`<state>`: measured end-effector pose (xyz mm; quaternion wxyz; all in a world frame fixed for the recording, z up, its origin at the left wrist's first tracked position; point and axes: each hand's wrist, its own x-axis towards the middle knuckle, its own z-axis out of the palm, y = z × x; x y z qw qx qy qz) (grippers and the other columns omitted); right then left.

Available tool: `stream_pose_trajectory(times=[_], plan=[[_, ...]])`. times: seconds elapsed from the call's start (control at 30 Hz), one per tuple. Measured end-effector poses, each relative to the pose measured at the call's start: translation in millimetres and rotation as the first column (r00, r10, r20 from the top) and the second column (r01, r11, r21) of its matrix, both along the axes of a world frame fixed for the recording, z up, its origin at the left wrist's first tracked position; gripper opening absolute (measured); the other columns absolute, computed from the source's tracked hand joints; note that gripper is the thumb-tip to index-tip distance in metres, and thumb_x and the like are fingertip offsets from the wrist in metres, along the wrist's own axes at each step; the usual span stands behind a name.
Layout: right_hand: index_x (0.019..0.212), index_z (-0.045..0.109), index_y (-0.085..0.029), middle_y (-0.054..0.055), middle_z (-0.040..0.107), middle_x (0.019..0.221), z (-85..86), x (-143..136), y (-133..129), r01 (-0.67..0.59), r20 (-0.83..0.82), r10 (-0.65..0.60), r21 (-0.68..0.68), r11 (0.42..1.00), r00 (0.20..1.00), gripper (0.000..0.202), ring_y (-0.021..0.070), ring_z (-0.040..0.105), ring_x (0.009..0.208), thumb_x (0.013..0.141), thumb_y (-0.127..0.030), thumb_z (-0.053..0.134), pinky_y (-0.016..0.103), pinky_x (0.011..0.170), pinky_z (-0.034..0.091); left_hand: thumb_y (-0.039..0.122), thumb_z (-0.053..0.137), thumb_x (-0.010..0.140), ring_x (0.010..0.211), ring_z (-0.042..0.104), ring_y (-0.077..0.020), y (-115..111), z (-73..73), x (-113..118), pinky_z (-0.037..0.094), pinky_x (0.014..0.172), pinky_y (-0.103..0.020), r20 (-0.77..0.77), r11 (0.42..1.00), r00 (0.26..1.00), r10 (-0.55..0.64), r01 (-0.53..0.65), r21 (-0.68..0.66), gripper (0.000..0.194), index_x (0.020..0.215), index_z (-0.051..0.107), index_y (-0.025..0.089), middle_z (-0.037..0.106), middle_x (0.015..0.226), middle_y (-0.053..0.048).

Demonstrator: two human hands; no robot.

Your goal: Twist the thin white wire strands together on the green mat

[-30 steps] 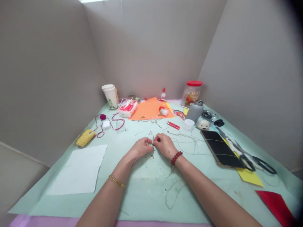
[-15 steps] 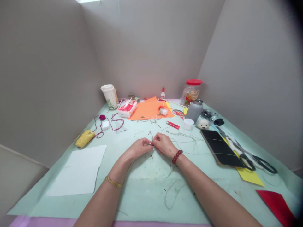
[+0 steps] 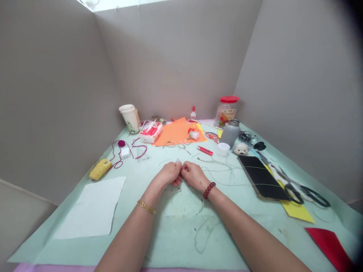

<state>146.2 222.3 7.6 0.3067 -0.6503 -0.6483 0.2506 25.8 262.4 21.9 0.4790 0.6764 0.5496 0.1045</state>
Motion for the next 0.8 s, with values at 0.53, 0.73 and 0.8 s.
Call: stream_pose_trajectory(times=[0.53,0.73,0.8], plan=[[0.066,0.053,-0.017,0.000,0.058,0.062,0.5,-4.4,-0.1,0.111,0.106,-0.113,0.026,0.994,0.988,0.011,0.0102,0.046,0.057,0.072,-0.015,0.045,0.021,0.053,0.023,0.024,0.046,0.070,0.056,0.044,-0.0093,-2.1,-25.7,-8.5,0.028,0.050,-0.020,-0.009,0.939,0.992,0.123,-0.114,0.323,0.011,0.071,0.054,0.017,0.056,0.064,0.001],[0.068,0.054,-0.018,-0.001,0.056,0.060,-0.9,-6.0,-0.2,0.106,0.122,-0.111,0.052,0.993,0.986,0.011,0.0103,0.044,0.055,0.072,-0.015,0.045,0.021,0.052,0.022,0.025,0.050,0.069,0.054,0.045,-0.0091,-3.1,-27.4,-7.0,0.028,0.049,-0.020,0.015,0.924,0.982,0.190,-0.184,0.335,0.010,0.069,0.056,0.017,0.057,0.062,0.001],[0.068,0.054,-0.018,-0.001,0.056,0.060,-0.1,-5.9,-0.5,0.115,0.124,-0.120,0.050,0.992,0.985,0.010,0.0102,0.044,0.055,0.073,-0.015,0.045,0.021,0.052,0.022,0.025,0.051,0.069,0.055,0.046,-0.0093,-3.2,-27.4,-8.1,0.029,0.050,-0.020,0.008,0.919,0.979,0.205,-0.195,0.341,0.010,0.070,0.056,0.017,0.057,0.062,0.001]])
